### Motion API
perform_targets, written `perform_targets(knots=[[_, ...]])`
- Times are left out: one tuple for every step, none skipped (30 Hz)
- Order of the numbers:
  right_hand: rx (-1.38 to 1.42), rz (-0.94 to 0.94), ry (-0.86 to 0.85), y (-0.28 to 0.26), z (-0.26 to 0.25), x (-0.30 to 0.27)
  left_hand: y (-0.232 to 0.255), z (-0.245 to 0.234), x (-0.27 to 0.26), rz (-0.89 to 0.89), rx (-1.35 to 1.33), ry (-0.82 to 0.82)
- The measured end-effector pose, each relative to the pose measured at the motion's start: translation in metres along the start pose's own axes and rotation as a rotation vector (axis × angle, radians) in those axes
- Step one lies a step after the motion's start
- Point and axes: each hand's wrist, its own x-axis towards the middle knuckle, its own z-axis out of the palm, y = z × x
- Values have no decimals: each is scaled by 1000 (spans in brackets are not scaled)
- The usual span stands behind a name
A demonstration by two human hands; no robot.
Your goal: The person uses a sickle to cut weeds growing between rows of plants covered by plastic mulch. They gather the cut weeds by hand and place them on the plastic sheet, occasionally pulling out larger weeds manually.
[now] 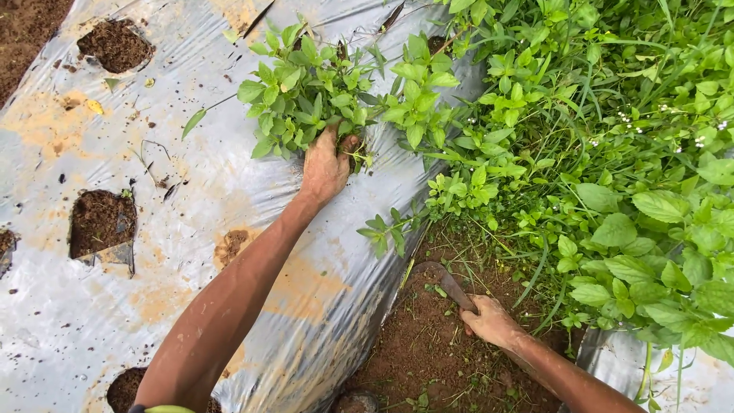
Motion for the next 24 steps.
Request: perform_targets(knots=[[-6, 2, -3, -1, 0, -2, 3, -6, -4, -14, -28, -32], [-9, 5, -3, -1, 0, -3, 6, -11, -6, -23, -56, -66], [-6, 3, 0, -8, -3, -6, 1, -9, -4, -19, -55, -66], [-12, 6, -3, -13, -5, -11, -5, -6, -6, 94, -155, 36], [-17, 10, -6, -18, -7, -16, -12, -3, -8, 208, -256, 138], [-14, 9, -5, -16, -7, -13, 0, -18, -11, 211, -255, 135], [-27, 13, -3, -14, -8, -10, 11, -33, -14, 128, -315, 213], [-41, 18, -3, -11, -7, -8, 21, -48, -20, 41, -375, 290], [-39, 20, -4, -12, -6, -10, 19, -50, -22, 40, -374, 287], [-26, 29, -8, -15, -7, -10, 16, -53, -24, 72, -122, 142], [-13, 38, -11, -18, -7, -11, 14, -56, -27, 102, 129, -4], [-16, 41, -14, -19, -7, -11, 12, -50, -27, 97, 129, -5], [-35, 26, -4, -20, -6, -12, 11, -45, -27, 132, 377, -148], [-54, 11, 10, -21, -7, -12, 11, -39, -25, 168, 624, -291], [-55, 14, 10, -18, -4, -12, 14, -38, -25, 167, 621, -293], [-46, 18, 6, -16, -4, -11, 19, -36, -21, 175, 604, -307], [-37, 23, 2, -14, -4, -9, 25, -34, -17, 183, 587, -321], [-38, 25, 1, -13, -3, -9, 22, -33, -15, 182, 585, -322], [-39, 24, -1, -12, -3, -9, 19, -32, -13, 129, 492, -278], [-40, 21, -2, -12, -3, -7, 16, -32, -10, 78, 399, -230], [-42, 20, -2, -12, -2, -6, 24, -37, -12, 77, 399, -229], [-33, 19, -1, -11, -2, -5, 32, -42, -14, 44, 270, -172], [-24, 17, 1, -9, -2, -4, 40, -46, -15, 10, 141, -114], [-25, 19, -1, -9, -2, -3, 34, -39, -14, 8, 141, -115]])
